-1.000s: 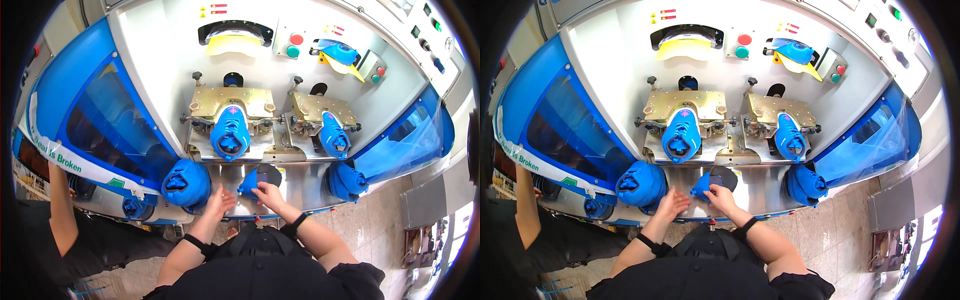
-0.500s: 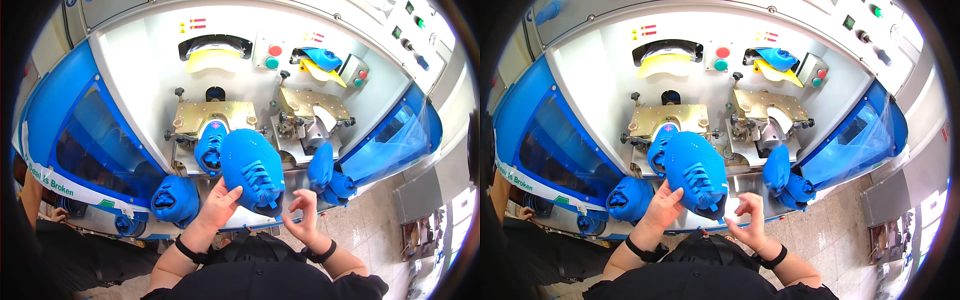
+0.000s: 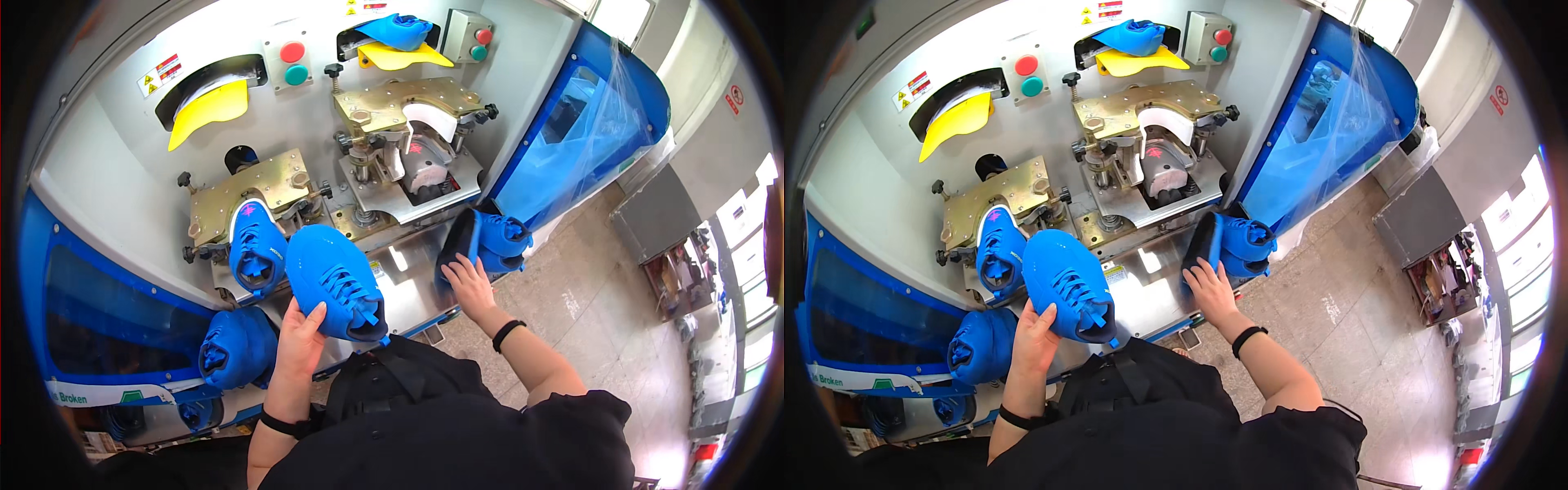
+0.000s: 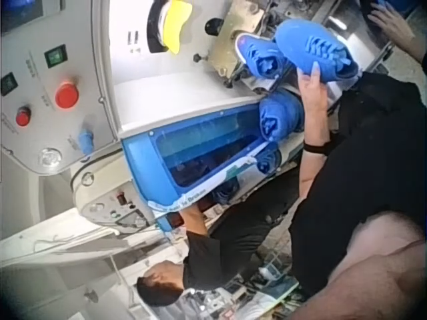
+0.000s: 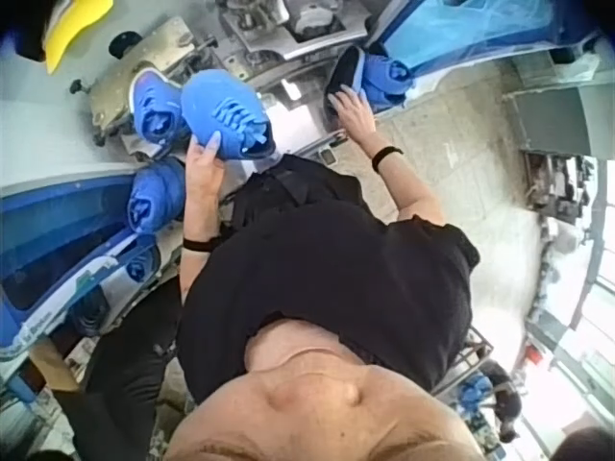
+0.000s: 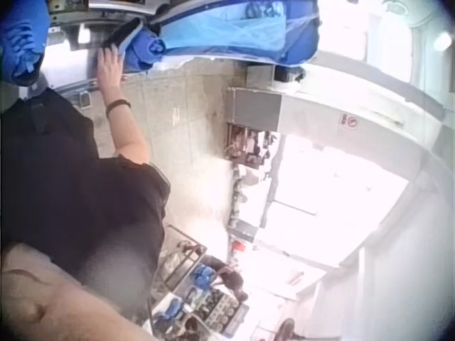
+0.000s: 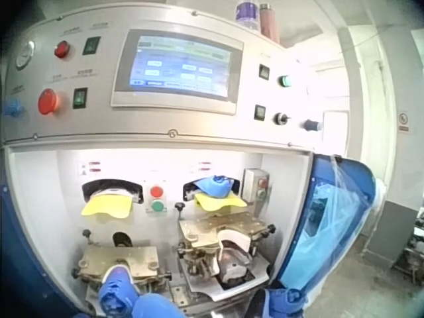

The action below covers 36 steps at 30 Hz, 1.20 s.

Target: Placing blue shoes onto heated molds and operating the machinery to shape or finish them.

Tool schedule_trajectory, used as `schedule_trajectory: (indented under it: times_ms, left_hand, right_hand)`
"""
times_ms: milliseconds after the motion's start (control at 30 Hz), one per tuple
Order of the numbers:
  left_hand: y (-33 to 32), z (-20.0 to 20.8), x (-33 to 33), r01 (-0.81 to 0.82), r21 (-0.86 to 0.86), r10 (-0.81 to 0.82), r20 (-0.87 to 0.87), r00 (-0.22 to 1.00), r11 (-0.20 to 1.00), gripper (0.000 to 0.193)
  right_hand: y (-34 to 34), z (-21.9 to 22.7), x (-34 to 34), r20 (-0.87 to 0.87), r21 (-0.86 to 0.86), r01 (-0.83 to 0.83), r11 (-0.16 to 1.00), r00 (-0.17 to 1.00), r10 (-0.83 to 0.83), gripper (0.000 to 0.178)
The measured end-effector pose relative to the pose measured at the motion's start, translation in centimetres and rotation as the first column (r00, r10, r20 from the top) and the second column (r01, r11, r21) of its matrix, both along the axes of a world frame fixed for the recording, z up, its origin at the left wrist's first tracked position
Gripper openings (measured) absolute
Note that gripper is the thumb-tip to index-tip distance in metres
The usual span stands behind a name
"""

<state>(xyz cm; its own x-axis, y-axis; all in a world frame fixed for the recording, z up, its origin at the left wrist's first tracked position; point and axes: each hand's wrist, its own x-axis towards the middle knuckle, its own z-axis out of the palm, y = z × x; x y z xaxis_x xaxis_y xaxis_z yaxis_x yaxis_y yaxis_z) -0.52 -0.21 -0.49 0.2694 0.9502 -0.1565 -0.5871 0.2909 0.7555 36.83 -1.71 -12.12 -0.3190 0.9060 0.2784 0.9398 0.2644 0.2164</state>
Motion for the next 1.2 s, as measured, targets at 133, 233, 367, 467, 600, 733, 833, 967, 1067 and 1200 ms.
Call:
schedule_trajectory:
  times_ms: [133,233,367,467,600,733,833,967,1067,1200]
  left_hand:
    - [0.1,-0.1,0.3,0.011,-0.034,-0.013,-0.051,0.999,0.999,0.049]
    - [-0.1,-1.4,0.8,-0.018,0.014,0.02,-0.14,0.99,1.0,0.047]
    - [0.0,-2.0,2.4,-0.019,-0.007,0.017,-0.17,0.985,1.0,0.047]
    - [-0.2,-1.8,2.2,-0.025,-0.011,0.022,-0.18,0.983,1.0,0.048]
    - [-1.4,-2.0,0.4,-0.106,0.041,0.112,-0.224,0.968,0.994,0.048]
    - [-3.1,-2.0,-0.6,-0.113,0.021,0.115,-0.226,0.967,0.993,0.047]
    - [-3.5,-3.4,-0.4,-0.082,-0.113,0.052,-0.24,0.969,0.99,0.045]
    - [-3.2,-8.7,-1.5,-0.15,-0.324,0.05,-0.297,0.954,0.934,0.045]
    - [-4.6,-13.1,-3.8,-0.256,-0.344,0.158,-0.287,0.945,0.904,0.044]
    - [-6.2,-18.0,-5.5,-0.245,-0.224,0.248,-0.017,0.969,0.943,0.046]
  right_hand:
    - [2.1,3.5,-1.2,0.052,-0.337,-0.056,0.94,0.996,0.078,0.034]
    - [1.0,4.8,-5.3,0.323,-0.443,0.009,0.896,0.934,0.15,0.028]
    - [0.9,2.7,-10.9,0.511,-0.609,-0.049,0.791,0.739,0.439,0.028]
    - [1.5,2.4,-11.6,0.299,-0.519,-0.393,0.759,0.749,0.592,0.024]
    - [0.2,3.9,-8.5,-0.3,-0.274,-0.638,0.72,0.768,0.566,0.018]
    - [-0.4,3.2,-2.4,-0.425,-0.103,-0.374,0.922,0.854,0.3,0.041]
    - [1.7,1.7,0.1,-0.365,-0.23,-0.378,0.897,0.888,0.281,0.041]
    - [1.7,5.8,-3.4,-0.726,-0.245,-0.464,0.851,0.67,0.156,0.035]
    - [-0.4,14.6,-8.3,-0.809,-0.302,-0.563,0.769,0.578,0.105,0.04]
    - [-1.2,24.0,-17.6,-0.87,-0.075,-0.875,0.478,0.292,0.397,0.041]
